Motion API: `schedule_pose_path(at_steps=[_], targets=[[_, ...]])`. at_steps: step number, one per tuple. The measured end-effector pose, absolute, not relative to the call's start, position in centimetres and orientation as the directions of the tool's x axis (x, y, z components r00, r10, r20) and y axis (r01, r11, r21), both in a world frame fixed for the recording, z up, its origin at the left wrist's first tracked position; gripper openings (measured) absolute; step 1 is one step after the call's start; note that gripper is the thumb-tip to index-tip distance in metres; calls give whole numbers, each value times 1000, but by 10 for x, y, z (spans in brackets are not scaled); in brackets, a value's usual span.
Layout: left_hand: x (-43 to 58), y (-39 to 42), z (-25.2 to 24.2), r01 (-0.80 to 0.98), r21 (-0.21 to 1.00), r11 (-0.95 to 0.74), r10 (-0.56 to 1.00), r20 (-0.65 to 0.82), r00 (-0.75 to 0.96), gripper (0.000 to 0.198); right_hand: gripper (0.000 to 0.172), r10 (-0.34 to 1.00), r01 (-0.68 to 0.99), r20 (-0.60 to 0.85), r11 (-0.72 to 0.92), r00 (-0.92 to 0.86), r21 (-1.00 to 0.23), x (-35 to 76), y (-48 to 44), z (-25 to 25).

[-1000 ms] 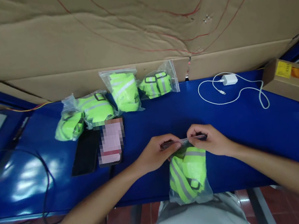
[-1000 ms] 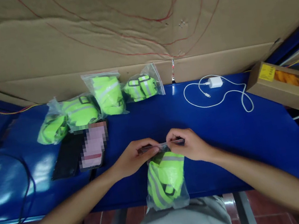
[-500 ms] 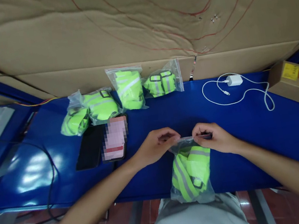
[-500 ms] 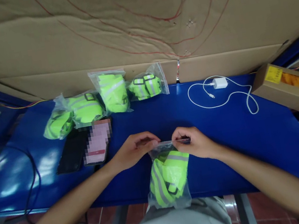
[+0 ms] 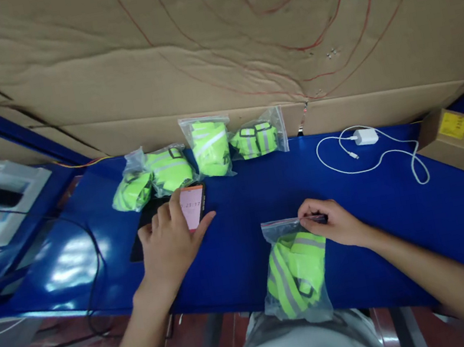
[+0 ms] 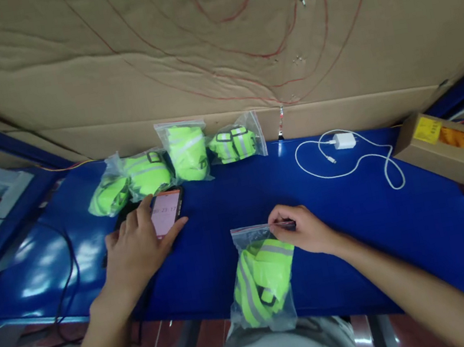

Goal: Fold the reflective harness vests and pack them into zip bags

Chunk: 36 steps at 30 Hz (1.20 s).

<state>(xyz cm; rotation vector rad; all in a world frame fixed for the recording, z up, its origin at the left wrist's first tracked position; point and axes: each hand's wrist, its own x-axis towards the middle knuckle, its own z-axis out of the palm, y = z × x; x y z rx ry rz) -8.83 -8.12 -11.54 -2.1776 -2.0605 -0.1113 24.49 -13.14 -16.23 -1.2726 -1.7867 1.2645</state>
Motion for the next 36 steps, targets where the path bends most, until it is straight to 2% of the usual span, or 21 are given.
schedule_pose_path(at_steps=[2,4,10,18,21,23,24,26,28,29,32,36], targets=[[-96,-85,-116,993,-119,2,995,103,10,84,19,932,360,-52,86,-358,-929,245,-131,-163],[-97,-85,-118,991,-132,20,997,72,-10,81,20,933,357,-55,81,-355,-931,245,-131,-163],[-92,-84,-121,990,-103,93,994,61,-87,71,21,929,364,-51,92,-366,-927,245,-130,-163],[-86,-97,-126,991,-89,101,994,59,-96,81,22,926,346,-33,108,-377,-932,246,-130,-163],[-82,-103,-124,997,-61,55,990,134,-46,79,22,926,337,-46,90,-375,-937,246,-130,-162],[-75,-106,-122,994,78,-81,981,181,66,72,23,926,315,-60,66,-374,-947,246,-129,-161],[-69,-106,-122,963,204,-178,975,169,144,68,24,926,299,-66,52,-372,-953,246,-129,-161],[-54,-105,-124,799,516,-308,942,49,331,66,26,925,264,-79,24,-372,-964,247,-129,-160],[-35,-101,-127,580,778,-243,849,-119,514,65,27,922,241,-89,4,-376,-971,248,-129,-159],[-26,-97,-129,492,856,-160,795,-184,578,60,27,921,236,-92,0,-378,-972,249,-129,-158],[-3,-83,-136,336,942,21,700,-254,668,37,27,919,230,-100,-10,-382,-973,251,-128,-157],[9,-71,-142,292,955,59,669,-255,699,32,24,908,265,-117,-6,-403,-964,251,-128,-152]])
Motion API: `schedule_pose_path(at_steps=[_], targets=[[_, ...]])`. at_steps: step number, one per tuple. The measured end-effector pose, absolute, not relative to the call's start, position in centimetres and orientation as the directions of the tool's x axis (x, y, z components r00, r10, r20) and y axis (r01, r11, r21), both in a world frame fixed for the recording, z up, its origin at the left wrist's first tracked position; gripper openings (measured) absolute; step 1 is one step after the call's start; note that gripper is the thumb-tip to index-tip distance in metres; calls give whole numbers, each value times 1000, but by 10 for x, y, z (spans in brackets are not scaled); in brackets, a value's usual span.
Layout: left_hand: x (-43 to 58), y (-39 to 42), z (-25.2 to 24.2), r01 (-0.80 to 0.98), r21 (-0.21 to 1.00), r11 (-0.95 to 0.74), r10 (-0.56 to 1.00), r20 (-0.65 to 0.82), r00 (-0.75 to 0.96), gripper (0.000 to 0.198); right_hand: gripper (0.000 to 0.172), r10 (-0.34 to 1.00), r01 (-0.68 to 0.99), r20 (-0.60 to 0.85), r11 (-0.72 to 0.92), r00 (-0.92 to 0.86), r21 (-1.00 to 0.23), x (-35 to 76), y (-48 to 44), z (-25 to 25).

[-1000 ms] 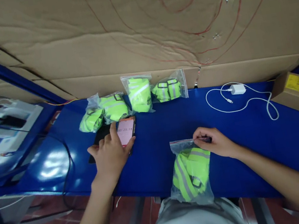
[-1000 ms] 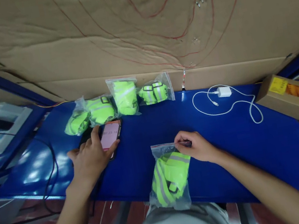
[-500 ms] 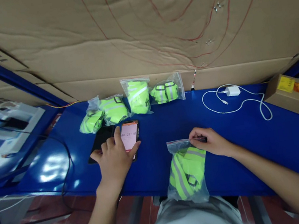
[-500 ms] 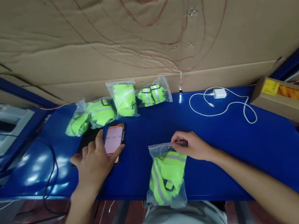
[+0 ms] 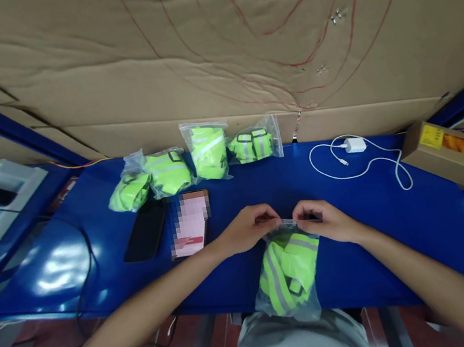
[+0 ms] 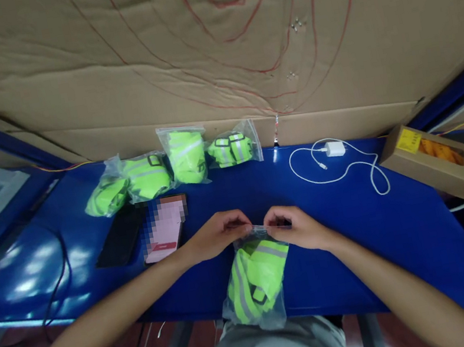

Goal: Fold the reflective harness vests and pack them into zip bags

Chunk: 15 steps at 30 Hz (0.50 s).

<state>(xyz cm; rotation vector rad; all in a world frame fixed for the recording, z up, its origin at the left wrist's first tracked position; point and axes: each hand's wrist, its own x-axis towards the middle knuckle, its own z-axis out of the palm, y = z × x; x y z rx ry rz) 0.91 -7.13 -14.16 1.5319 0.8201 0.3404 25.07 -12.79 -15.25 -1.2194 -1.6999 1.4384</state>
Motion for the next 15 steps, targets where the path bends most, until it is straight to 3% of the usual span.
schedule_pose_path(at_steps=[9,15], targets=[[2,-71,-147,244,957,157,617,-288,732,28,15,933,286,-117,-16,-341,-958,238,-132,-150],[0,-76,-152,264,956,131,627,-286,725,23,7,940,284,-125,-31,-319,-958,234,-133,-151]])
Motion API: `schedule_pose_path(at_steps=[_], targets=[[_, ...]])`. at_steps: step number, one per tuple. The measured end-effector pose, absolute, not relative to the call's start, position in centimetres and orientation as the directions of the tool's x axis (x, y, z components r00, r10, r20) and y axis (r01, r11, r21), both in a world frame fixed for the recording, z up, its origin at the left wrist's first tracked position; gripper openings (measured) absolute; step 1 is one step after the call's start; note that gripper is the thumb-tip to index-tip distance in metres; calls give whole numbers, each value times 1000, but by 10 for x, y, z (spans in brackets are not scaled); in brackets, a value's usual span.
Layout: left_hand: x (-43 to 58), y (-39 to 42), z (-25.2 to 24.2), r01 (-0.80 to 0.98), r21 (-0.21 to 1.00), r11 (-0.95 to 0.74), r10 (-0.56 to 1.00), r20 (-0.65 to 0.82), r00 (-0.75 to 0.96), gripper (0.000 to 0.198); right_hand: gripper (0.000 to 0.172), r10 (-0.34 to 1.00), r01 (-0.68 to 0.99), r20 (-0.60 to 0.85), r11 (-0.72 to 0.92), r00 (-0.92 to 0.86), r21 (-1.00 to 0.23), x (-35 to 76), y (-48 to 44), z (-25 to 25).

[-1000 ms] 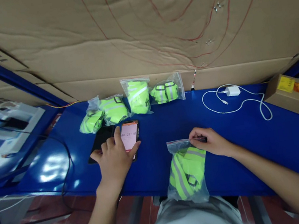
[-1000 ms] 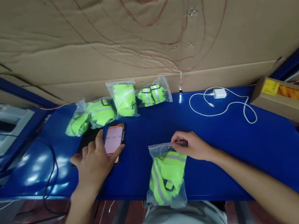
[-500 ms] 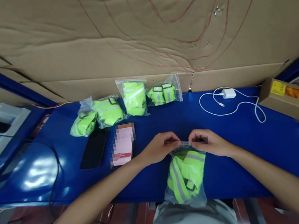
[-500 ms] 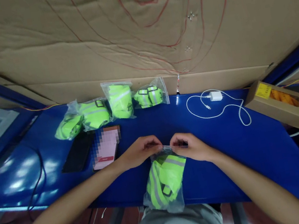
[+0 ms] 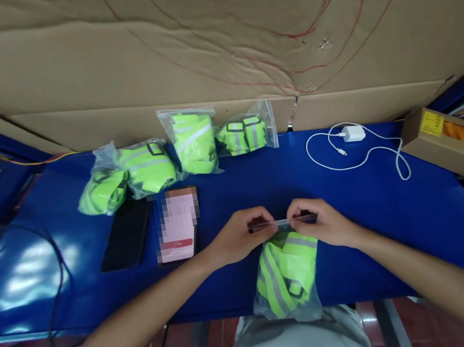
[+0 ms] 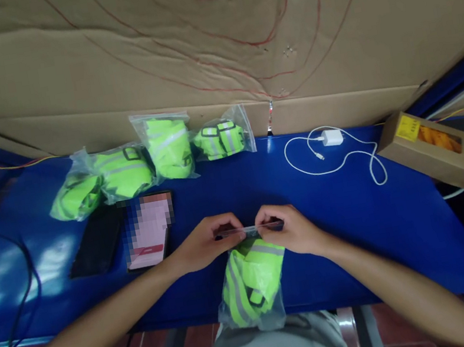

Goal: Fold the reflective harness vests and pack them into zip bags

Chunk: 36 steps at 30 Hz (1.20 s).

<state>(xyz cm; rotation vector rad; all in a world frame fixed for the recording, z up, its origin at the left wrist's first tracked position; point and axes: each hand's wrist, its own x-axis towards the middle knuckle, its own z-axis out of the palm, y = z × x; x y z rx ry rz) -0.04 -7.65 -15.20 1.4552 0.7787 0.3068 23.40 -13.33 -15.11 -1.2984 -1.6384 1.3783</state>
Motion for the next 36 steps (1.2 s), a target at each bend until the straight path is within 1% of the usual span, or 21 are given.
schedule_pose_path(at_steps=[4,8,10,13,15,17,19,23,30,33,36], targets=[[0,-78,-150,255,962,99,637,-258,726,25,7,936,284,-136,-41,-325,-958,233,-134,-150],[2,-78,-149,233,964,131,650,-261,714,25,12,935,266,-169,-85,-312,-960,233,-132,-148],[3,-78,-149,222,960,172,644,-280,712,25,14,927,246,-212,-137,-310,-959,232,-131,-147],[4,-77,-149,205,936,285,632,-344,694,28,13,918,220,-260,-199,-299,-955,230,-129,-146],[4,-76,-149,201,915,350,625,-388,677,29,12,928,218,-258,-202,-270,-955,229,-129,-146],[4,-75,-148,208,905,371,621,-408,669,29,10,941,228,-243,-189,-236,-955,228,-129,-146],[3,-75,-148,216,906,364,627,-410,662,30,11,947,239,-233,-179,-222,-955,228,-131,-147],[4,-76,-148,219,914,343,658,-400,638,30,15,938,248,-234,-171,-254,-954,229,-133,-148],[4,-79,-150,191,928,321,656,-363,662,28,25,924,252,-227,-152,-306,-956,232,-132,-152],[3,-76,-150,184,931,315,660,-354,663,28,28,917,219,-245,-181,-315,-959,234,-132,-155],[2,-72,-151,182,932,314,662,-352,662,31,33,907,169,-293,-251,-303,-953,235,-132,-158]])
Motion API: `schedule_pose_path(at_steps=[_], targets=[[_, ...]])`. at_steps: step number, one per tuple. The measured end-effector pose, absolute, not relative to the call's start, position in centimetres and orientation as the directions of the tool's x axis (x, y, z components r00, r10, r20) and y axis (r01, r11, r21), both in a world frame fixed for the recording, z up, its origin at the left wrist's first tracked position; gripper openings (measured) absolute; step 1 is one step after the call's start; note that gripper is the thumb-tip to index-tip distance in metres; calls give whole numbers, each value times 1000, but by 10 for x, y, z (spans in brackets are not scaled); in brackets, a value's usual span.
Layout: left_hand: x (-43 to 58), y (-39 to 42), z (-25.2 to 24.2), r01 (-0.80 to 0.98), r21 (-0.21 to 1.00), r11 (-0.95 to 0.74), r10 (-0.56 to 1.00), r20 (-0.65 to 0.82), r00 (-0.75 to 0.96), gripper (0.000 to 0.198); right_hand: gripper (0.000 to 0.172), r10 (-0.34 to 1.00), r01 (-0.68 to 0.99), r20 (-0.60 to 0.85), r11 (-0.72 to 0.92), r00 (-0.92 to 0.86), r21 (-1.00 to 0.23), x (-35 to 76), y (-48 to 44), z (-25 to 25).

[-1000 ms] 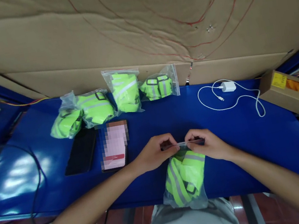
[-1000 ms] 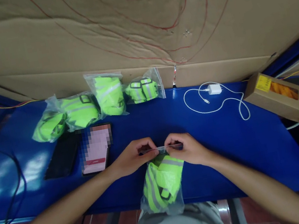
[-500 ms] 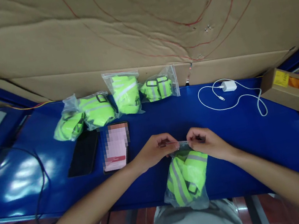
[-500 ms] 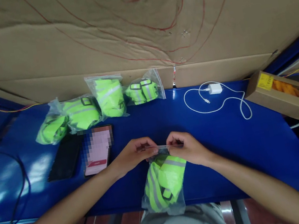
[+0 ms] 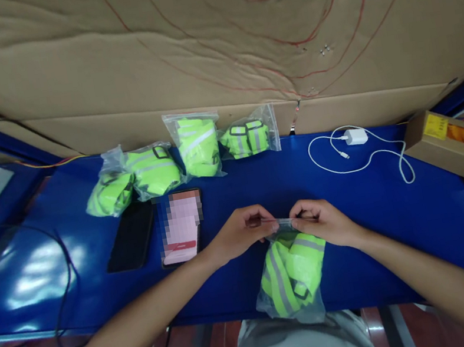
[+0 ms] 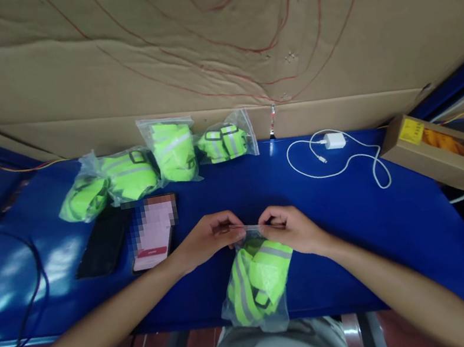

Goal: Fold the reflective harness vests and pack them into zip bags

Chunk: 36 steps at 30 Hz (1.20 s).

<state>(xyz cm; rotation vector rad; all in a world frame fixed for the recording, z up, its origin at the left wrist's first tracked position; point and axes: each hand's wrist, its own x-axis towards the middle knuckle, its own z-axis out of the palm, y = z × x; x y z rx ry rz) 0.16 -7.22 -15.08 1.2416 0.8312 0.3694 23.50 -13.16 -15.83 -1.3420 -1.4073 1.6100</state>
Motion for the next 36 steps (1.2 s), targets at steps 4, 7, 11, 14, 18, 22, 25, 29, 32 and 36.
schedule_pose_path(at_steps=[4,7,11,14,18,22,25,29,32,36], targets=[[1,-70,-154,183,940,289,668,-334,665,33,37,913,128,-307,-282,-268,-951,235,-131,-160],[0,-72,-155,194,950,245,673,-310,671,33,37,921,142,-293,-264,-256,-954,234,-131,-160],[0,-75,-154,195,963,188,683,-271,678,32,37,926,193,-274,-228,-261,-954,236,-131,-161],[0,-78,-152,180,970,166,681,-245,690,29,33,952,308,-172,-89,-254,-947,238,-131,-160],[2,-83,-149,207,973,102,674,-221,705,24,20,948,441,103,234,-300,-867,238,-134,-154],[3,-85,-149,271,963,-8,688,-191,700,19,18,901,581,169,392,-400,-714,235,-139,-151],[2,-84,-149,267,963,-40,687,-168,707,17,20,883,620,173,435,-437,-653,233,-142,-152],[0,-84,-147,261,962,-84,662,-142,736,17,23,897,580,94,356,-432,-732,232,-144,-154],[0,-84,-145,268,958,-105,646,-139,751,17,26,908,521,-13,228,-418,-823,233,-145,-156],[1,-85,-145,290,952,-100,646,-160,747,20,27,917,437,-57,133,-395,-889,232,-144,-161]])
